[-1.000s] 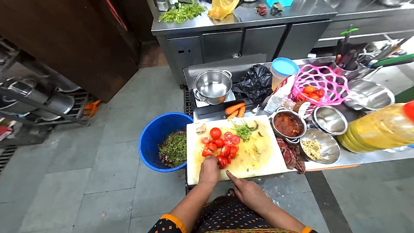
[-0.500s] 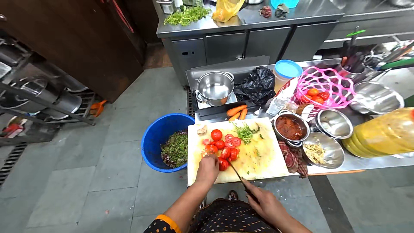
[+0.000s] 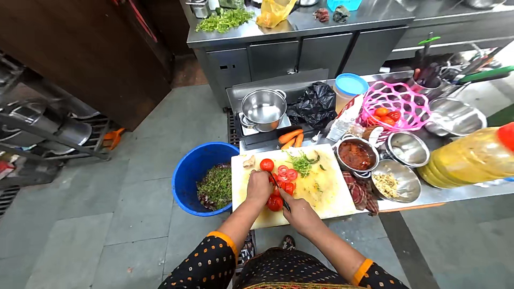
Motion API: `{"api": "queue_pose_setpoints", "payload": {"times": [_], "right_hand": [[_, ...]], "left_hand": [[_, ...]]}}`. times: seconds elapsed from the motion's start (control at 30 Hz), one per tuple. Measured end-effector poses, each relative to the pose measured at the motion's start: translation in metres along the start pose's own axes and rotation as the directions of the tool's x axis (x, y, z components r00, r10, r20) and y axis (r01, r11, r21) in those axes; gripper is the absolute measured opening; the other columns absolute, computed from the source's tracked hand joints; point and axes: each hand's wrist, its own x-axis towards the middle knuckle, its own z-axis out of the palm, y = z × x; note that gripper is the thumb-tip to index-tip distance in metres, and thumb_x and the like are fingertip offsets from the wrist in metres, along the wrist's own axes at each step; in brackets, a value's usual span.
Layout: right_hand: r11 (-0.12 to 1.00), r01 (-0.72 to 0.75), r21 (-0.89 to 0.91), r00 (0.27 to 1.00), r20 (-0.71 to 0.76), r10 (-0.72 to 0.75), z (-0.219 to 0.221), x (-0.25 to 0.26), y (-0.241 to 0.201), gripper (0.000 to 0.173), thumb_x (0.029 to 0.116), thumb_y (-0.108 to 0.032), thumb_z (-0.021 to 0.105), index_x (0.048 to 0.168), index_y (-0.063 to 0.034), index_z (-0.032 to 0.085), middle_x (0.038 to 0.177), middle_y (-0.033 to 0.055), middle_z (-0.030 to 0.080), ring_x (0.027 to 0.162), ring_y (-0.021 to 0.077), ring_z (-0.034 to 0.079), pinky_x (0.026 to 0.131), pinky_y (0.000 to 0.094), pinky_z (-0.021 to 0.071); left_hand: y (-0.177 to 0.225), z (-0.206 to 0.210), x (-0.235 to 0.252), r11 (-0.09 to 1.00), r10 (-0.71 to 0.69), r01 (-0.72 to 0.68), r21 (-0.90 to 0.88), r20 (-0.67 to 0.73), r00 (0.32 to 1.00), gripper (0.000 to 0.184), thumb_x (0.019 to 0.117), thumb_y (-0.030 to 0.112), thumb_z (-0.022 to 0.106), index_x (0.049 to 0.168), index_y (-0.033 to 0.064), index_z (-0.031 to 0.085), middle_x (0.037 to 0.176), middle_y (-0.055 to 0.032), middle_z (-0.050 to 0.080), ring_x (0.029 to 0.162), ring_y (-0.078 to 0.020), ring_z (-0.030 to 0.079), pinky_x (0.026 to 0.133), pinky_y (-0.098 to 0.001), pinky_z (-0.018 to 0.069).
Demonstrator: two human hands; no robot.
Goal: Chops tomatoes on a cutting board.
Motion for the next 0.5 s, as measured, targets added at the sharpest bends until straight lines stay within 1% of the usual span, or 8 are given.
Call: {"api": "queue_pose_setpoints", "payload": {"times": [0.1,0.17,0.23,0.33,0.4,0.47,0.5], "right_hand": [[1.0,-0.025,-0.001,1.0,0.009,0.025,0.001,0.011,-0.007,0.063,0.1008,-0.02,0.056,0.161,-0.0268,0.037,0.099,0.0145,0.072,0.09,0.0308,0.072,0.082,0.0499,0.0585],[0.999,-0.042,-0.013,0.999,0.032,0.042,0.001,0.011,-0.01,0.065,0.1001,-0.019,0.057,0.161,-0.0266,0.035,0.1,0.0151,0.072,0.09,0.0308,0.072,0.082,0.0496,0.0586],[0.999,-0.032,-0.025,0.998,0.062,0.033,0.004,0.001,-0.008,0.065,0.1007,-0.019,0.054,0.162,-0.0256,0.033,0.099,0.0159,0.072,0.092,0.0319,0.071,0.084,0.0505,0.0578],[0.998,-0.011,-0.054,0.995,0.097,0.017,0.004,-0.025,0.0,0.061,0.1021,-0.019,0.049,0.162,-0.0232,0.034,0.094,0.0142,0.072,0.089,0.0315,0.071,0.083,0.0502,0.0575],[0.999,0.04,-0.021,0.999,0.031,-0.04,0.005,-0.042,0.009,0.059,0.1026,-0.021,0.048,0.16,-0.024,0.037,0.092,0.0115,0.071,0.084,0.0289,0.071,0.08,0.0482,0.0579],[0.99,0.139,0.021,0.985,-0.106,-0.136,0.001,-0.054,0.025,0.057,0.1028,-0.023,0.049,0.159,-0.0254,0.04,0.088,0.0078,0.07,0.075,0.0234,0.068,0.072,0.0441,0.0587],[0.983,0.182,0.029,0.971,-0.164,-0.175,-0.003,-0.058,0.034,0.057,0.1022,-0.023,0.051,0.159,-0.0256,0.041,0.087,0.0065,0.071,0.072,0.0211,0.068,0.07,0.0427,0.0591]], "left_hand": [[-0.004,0.002,0.003,1.0,0.031,-0.031,-0.003,0.005,0.999,0.019,0.0901,0.018,0.074,0.104,0.0059,0.077,0.112,-0.016,0.072,0.116,-0.0344,0.064,0.103,-0.0504,0.0512],[-0.004,0.002,0.004,1.0,0.027,-0.027,-0.007,0.017,1.0,0.018,0.0912,0.019,0.073,0.105,0.0075,0.077,0.112,-0.0146,0.072,0.116,-0.0329,0.065,0.103,-0.0492,0.0515],[-0.006,0.003,0.004,1.0,0.024,-0.024,-0.003,0.015,1.0,0.02,0.0926,0.022,0.073,0.107,0.0079,0.077,0.113,-0.0141,0.072,0.117,-0.032,0.064,0.103,-0.0483,0.0514],[-0.008,0.004,0.006,0.999,0.035,-0.035,-0.013,-0.005,0.999,0.023,0.0933,0.023,0.073,0.108,0.0051,0.076,0.113,-0.0153,0.071,0.117,-0.0329,0.064,0.104,-0.0484,0.0508],[-0.01,0.004,0.002,0.997,0.048,-0.05,-0.057,-0.05,0.998,0.024,0.0923,0.021,0.074,0.11,0.0039,0.075,0.114,-0.0161,0.071,0.118,-0.0343,0.063,0.104,-0.0494,0.0504],[-0.01,0.002,-0.009,0.983,0.096,-0.118,-0.141,-0.15,0.984,0.028,0.0936,0.019,0.073,0.117,0.0039,0.073,0.121,-0.0153,0.07,0.123,-0.0334,0.061,0.108,-0.0486,0.0476],[-0.01,0.001,-0.018,0.97,0.125,-0.16,-0.183,-0.189,0.974,0.029,0.0955,0.021,0.071,0.118,0.0033,0.072,0.123,-0.0156,0.069,0.123,-0.0331,0.061,0.108,-0.0487,0.0475]]}}
